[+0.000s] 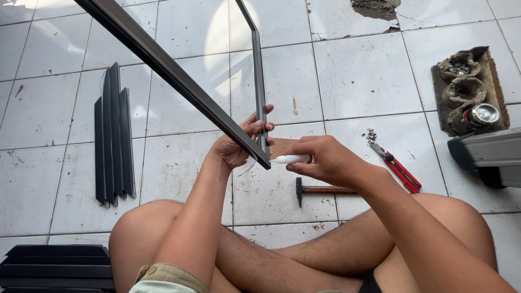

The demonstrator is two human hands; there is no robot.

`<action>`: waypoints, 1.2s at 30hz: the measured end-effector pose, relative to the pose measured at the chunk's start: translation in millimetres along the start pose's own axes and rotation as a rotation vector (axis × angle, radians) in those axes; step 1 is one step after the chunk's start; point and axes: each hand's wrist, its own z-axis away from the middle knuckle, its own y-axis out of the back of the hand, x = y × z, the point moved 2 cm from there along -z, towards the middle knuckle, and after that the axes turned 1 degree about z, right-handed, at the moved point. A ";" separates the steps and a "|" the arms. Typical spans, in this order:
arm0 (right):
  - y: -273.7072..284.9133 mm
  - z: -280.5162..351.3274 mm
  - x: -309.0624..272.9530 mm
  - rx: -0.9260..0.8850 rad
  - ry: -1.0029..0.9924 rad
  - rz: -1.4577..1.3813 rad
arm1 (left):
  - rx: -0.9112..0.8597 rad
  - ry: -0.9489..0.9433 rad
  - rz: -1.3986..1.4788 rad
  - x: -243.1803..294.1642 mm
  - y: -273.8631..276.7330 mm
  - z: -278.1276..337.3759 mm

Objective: Assembling a rectangular frame by applying glue to the corner joints and tapping them together with a hammer.

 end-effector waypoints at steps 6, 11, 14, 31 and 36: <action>1.0 -0.8 -3.8 -0.015 -0.003 -0.005 | -0.013 0.003 0.013 0.8 1.1 0.3; 5.5 0.8 -9.4 -0.015 0.021 0.010 | -0.024 0.007 0.021 0.3 1.1 0.6; 7.4 0.6 -13.1 -0.019 0.029 0.012 | -0.030 0.006 0.016 1.1 -0.2 1.2; 13.7 0.9 -23.9 -0.062 0.019 -0.004 | -0.028 0.027 0.012 -0.5 13.2 -3.6; 15.1 0.8 -26.2 -0.059 0.024 -0.004 | -0.031 0.023 0.002 -0.1 15.5 -5.1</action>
